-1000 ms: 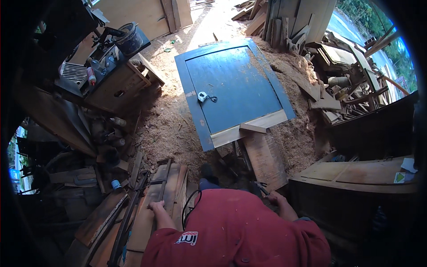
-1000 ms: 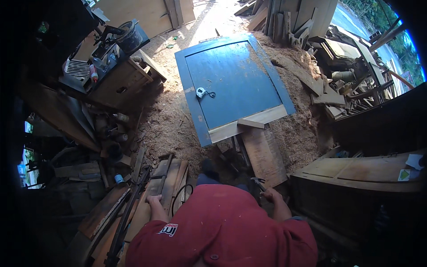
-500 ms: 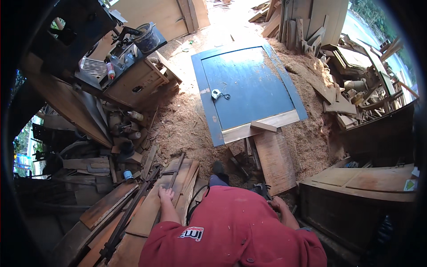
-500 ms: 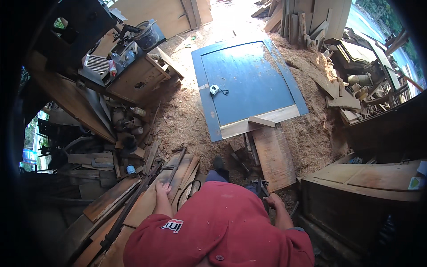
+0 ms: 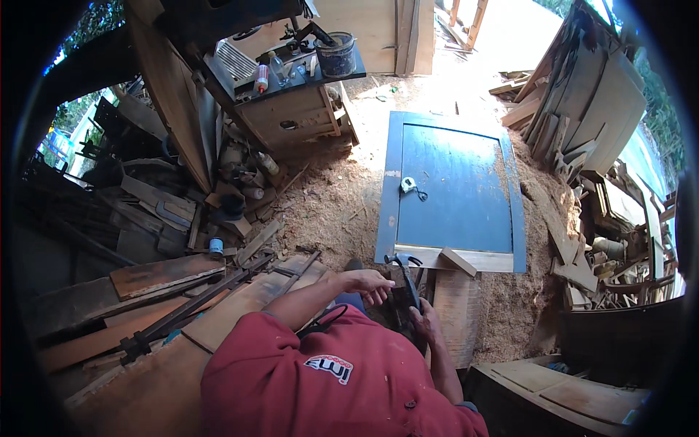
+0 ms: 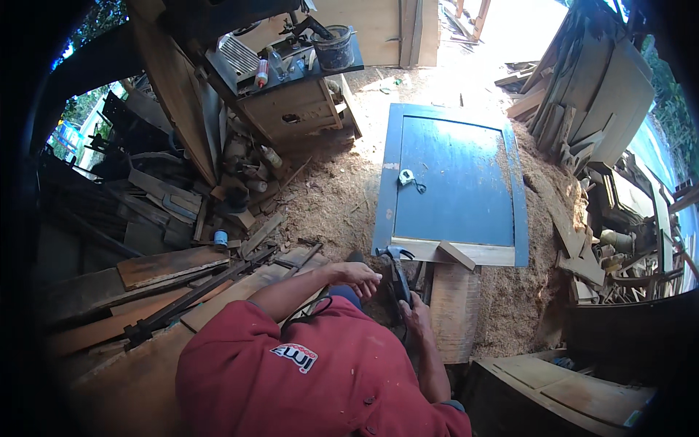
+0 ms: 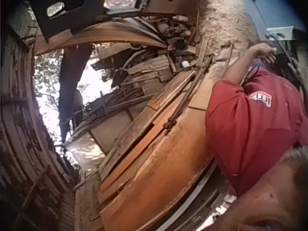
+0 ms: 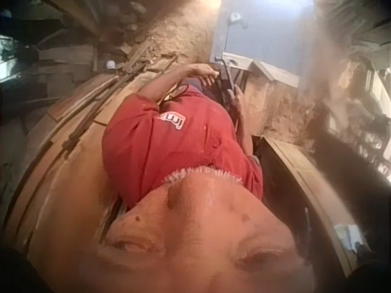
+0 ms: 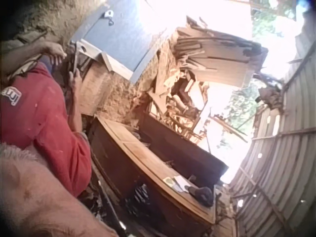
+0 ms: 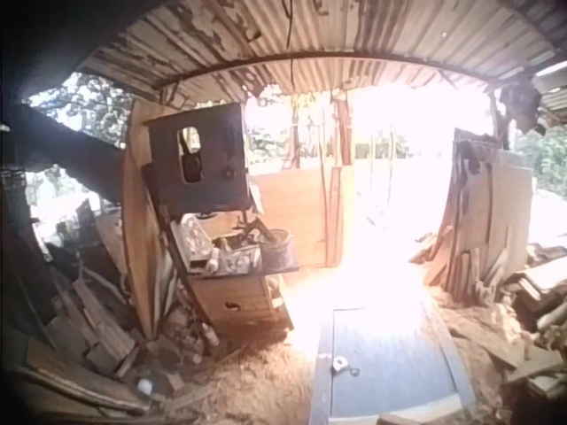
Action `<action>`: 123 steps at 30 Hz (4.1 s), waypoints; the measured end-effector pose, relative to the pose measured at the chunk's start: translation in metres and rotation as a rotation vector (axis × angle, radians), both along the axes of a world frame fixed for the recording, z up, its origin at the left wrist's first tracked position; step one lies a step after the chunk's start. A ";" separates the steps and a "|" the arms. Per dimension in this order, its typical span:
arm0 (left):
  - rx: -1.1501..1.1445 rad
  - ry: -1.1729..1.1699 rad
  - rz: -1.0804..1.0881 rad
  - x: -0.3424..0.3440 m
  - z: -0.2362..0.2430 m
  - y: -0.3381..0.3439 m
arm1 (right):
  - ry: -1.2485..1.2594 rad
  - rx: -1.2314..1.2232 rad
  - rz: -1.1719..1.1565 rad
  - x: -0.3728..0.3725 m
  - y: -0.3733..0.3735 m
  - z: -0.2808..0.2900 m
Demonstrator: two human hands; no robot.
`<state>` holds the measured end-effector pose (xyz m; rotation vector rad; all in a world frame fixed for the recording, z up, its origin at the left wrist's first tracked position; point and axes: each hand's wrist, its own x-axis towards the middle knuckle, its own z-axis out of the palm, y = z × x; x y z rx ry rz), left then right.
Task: The person uses a nail gun and a hammer to attach wooden trim pieces to a blue panel, then moves through the workshop to pick up and place another wooden door.
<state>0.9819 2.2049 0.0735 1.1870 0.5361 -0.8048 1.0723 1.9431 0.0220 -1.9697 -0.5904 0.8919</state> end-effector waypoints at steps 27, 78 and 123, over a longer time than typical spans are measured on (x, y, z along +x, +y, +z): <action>0.042 -0.188 0.810 0.062 0.005 0.286 | -0.051 0.029 -0.227 0.123 0.280 0.035; 0.434 -0.219 0.015 0.359 -0.059 0.589 | 0.161 -0.652 -0.942 0.379 0.476 -0.159; 0.398 0.019 -0.778 0.352 -0.165 0.190 | 0.449 0.149 -0.868 0.143 0.260 -0.165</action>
